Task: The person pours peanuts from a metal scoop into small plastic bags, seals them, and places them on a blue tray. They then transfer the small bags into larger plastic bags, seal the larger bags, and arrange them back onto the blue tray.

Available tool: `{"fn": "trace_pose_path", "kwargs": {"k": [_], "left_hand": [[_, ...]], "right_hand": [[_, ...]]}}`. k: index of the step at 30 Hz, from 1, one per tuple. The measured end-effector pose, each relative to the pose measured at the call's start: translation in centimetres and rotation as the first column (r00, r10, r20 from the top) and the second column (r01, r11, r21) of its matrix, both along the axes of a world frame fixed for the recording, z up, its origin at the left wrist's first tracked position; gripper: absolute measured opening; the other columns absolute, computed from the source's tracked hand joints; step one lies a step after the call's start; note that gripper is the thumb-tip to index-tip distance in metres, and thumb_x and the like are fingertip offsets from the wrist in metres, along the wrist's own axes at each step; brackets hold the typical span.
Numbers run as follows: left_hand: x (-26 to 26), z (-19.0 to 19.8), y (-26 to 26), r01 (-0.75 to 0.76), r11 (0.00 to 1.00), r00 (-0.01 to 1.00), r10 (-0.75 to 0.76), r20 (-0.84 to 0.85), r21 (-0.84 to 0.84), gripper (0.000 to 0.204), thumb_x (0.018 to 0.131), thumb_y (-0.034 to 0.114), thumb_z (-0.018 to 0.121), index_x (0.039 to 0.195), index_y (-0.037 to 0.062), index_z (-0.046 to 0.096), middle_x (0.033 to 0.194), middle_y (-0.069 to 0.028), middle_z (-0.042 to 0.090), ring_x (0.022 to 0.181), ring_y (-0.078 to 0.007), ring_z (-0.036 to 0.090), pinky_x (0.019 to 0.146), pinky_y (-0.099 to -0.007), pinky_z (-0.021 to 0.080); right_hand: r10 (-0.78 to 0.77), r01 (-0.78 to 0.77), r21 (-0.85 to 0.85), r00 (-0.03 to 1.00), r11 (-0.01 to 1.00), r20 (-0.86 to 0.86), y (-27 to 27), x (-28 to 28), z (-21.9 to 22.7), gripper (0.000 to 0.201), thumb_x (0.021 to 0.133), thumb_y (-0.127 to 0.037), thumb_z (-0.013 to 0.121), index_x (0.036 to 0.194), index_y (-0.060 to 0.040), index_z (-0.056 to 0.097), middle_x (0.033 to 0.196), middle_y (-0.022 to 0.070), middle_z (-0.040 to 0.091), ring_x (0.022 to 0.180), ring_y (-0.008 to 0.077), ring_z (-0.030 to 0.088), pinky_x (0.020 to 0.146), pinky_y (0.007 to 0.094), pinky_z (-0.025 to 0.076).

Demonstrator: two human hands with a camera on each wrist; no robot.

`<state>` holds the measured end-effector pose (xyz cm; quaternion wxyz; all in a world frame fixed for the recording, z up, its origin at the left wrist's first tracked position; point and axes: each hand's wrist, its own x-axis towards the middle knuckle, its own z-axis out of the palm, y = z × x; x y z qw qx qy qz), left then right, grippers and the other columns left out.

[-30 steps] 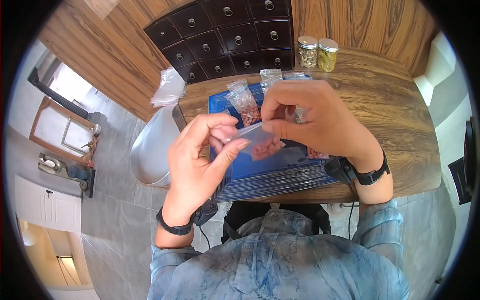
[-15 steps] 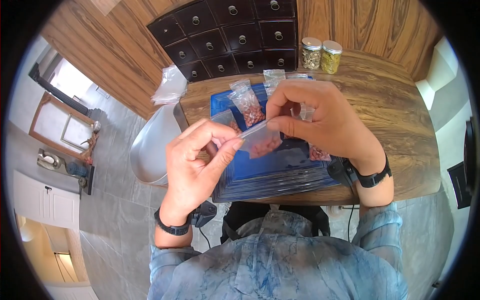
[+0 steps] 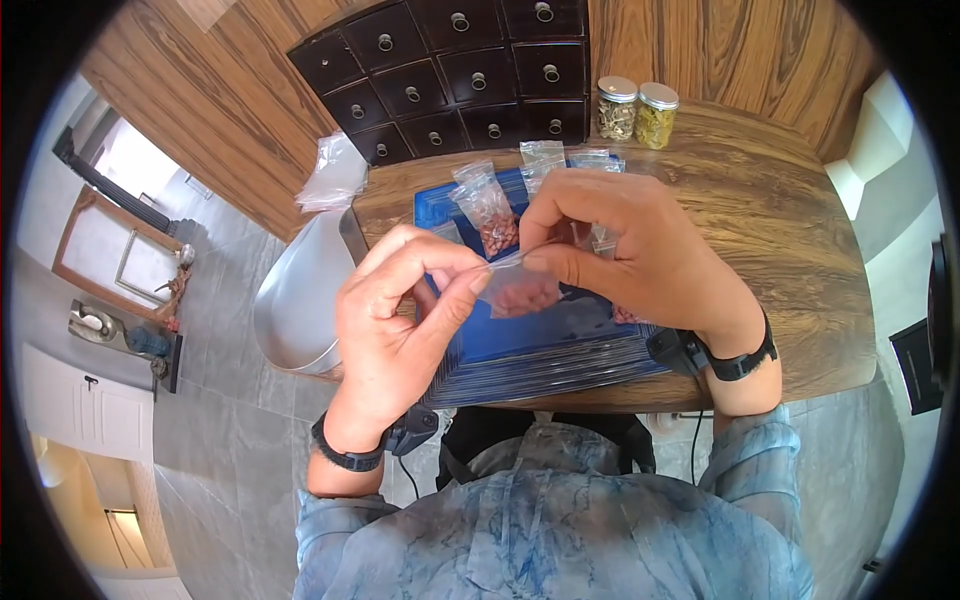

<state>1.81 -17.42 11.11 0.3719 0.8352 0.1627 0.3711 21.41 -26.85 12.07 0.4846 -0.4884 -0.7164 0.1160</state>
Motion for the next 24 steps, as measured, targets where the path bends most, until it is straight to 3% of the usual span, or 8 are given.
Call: {"fn": "trace_pose_path", "kwargs": {"k": [8, 11, 17, 24], "left_hand": [[0.4, 0.0, -0.3, 0.020, 1.000, 1.000, -0.020, -0.007, 0.015, 0.010, 0.080, -0.005, 0.067, 0.088, 0.0003, 0.065, 0.085, -0.0008, 0.055, 0.073, -0.0060, 0.049, 0.063, -0.0184, 0.040], [0.8, -0.5, 0.0, 0.007, 0.996, 0.999, -0.011, 0.035, 0.094, 0.011, 0.078, -0.002, 0.070, 0.087, 0.0033, 0.068, 0.083, -0.0023, 0.061, 0.069, -0.0054, 0.054, 0.050, -0.0184, 0.041], [1.0, -0.8, 0.0, 0.001, 0.999, 0.996, -0.005, 0.088, 0.038, 0.010, 0.078, -0.002, 0.069, 0.087, 0.0028, 0.068, 0.083, -0.0028, 0.060, 0.068, -0.0067, 0.053, 0.050, -0.0190, 0.040], [1.6, -1.0, -0.3, -0.016, 0.997, 0.999, 0.013, 0.047, 0.079, 0.009, 0.079, 0.000, 0.069, 0.087, 0.0037, 0.067, 0.078, -0.0030, 0.058, 0.063, -0.0084, 0.054, 0.049, -0.0209, 0.040]], "right_hand": [[0.000, -0.002, 0.044, 0.999, 0.999, 0.038, 0.1, -0.2, -0.2, 0.011, 0.077, -0.006, 0.066, 0.081, -0.0018, 0.057, 0.075, 0.0093, 0.058, 0.065, 0.0224, 0.060, 0.057, 0.0314, 0.046], [-0.003, 0.002, 0.030, 0.999, 1.000, 0.049, 0.1, -0.4, 0.0, 0.011, 0.077, -0.007, 0.065, 0.080, -0.0020, 0.056, 0.074, 0.0088, 0.058, 0.066, 0.0229, 0.060, 0.057, 0.0319, 0.046], [-0.036, 0.023, 0.102, 0.991, 0.994, 0.126, 0.1, -0.2, 0.0, 0.009, 0.078, -0.008, 0.063, 0.080, -0.0031, 0.056, 0.074, 0.0081, 0.058, 0.067, 0.0248, 0.059, 0.058, 0.0333, 0.046], [-0.028, 0.017, 0.073, 0.989, 0.997, 0.145, 0.2, 0.0, -0.4, 0.009, 0.079, -0.011, 0.062, 0.080, -0.0046, 0.056, 0.074, 0.0073, 0.058, 0.069, 0.0266, 0.060, 0.060, 0.0362, 0.046]]}}
